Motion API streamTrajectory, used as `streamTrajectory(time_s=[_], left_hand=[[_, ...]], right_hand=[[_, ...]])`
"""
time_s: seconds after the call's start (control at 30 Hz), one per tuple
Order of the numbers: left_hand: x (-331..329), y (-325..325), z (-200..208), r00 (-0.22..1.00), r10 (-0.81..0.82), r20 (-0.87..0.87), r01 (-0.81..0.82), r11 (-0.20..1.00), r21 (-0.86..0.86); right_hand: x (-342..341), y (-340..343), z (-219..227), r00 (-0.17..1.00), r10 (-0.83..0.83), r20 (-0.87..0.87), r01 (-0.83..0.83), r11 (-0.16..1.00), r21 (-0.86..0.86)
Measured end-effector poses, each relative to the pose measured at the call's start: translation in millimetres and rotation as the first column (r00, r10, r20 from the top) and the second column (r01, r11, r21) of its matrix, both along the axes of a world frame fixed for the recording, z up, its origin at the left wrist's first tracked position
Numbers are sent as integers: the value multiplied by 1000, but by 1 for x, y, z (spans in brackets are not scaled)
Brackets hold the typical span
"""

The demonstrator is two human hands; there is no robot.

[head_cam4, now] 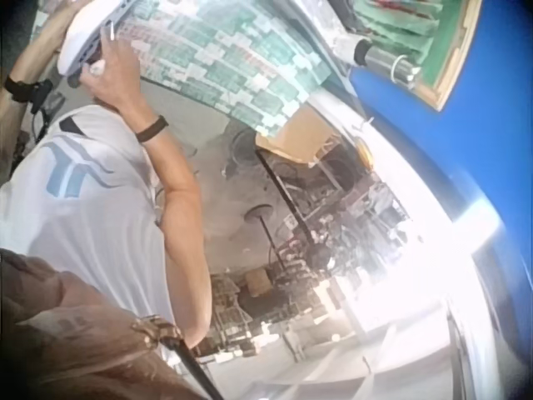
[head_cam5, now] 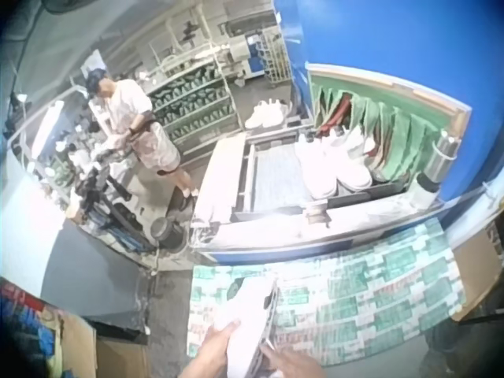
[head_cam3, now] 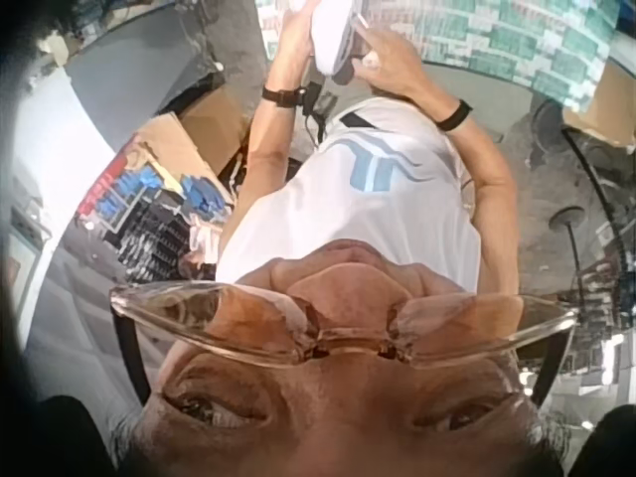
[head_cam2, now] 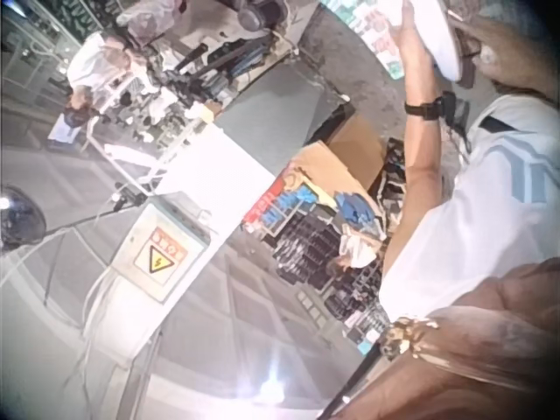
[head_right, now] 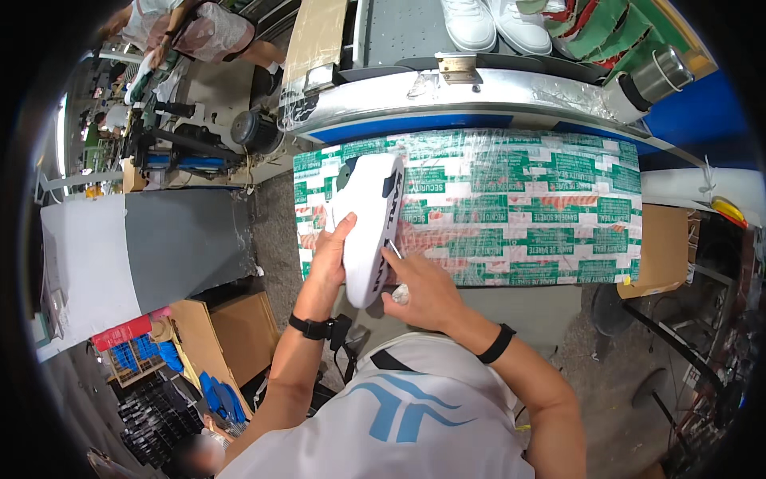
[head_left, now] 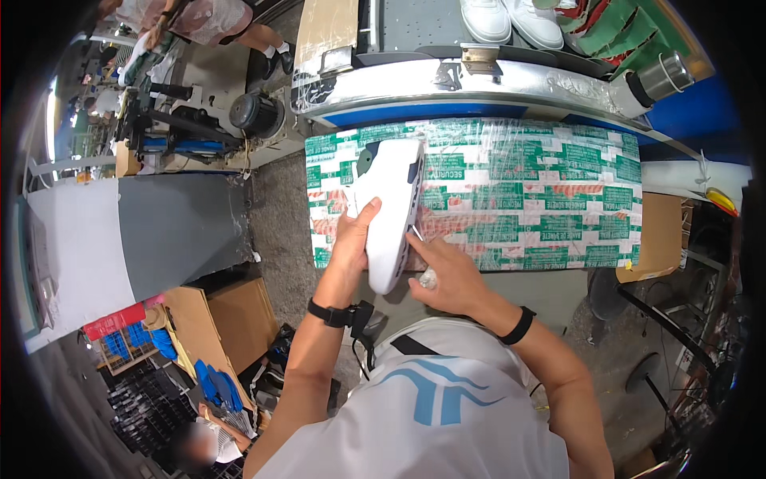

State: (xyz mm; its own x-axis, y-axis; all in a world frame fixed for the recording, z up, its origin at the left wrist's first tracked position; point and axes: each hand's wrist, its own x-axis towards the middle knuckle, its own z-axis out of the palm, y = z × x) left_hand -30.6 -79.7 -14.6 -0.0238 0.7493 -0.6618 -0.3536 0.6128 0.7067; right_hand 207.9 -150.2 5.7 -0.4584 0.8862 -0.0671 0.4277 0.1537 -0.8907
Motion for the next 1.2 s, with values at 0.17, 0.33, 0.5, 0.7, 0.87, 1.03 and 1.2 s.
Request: streamTrajectory(time_s=[0.17, 0.33, 0.5, 0.7, 0.87, 1.03, 1.2], left_hand=[[-12, 62, 59, 806, 30, -591, 219, 912, 346], [-25, 226, 101, 280, 269, -922, 710, 589, 387], [-34, 374, 101, 98, 170, -981, 737, 650, 186], [99, 393, 84, 106, 526, -844, 883, 341, 323], [213, 442, 42, 207, -284, -936, 792, 610, -9], [264, 460, 14, 560, -149, -815, 416, 901, 121], [277, 466, 7, 528, -214, -822, 471, 879, 74]], right_hand=[[56, 48, -30, 960, -244, 135, 183, 916, 357], [141, 75, -75, 827, -439, 352, 228, 833, 504], [140, 81, -85, 850, -404, 338, 167, 815, 554], [146, 76, -89, 800, -479, 360, 213, 790, 575], [136, 89, -86, 852, -420, 312, 222, 831, 510], [134, 92, -85, 845, -447, 294, 229, 798, 557], [140, 83, -86, 804, -492, 334, 255, 793, 554]])
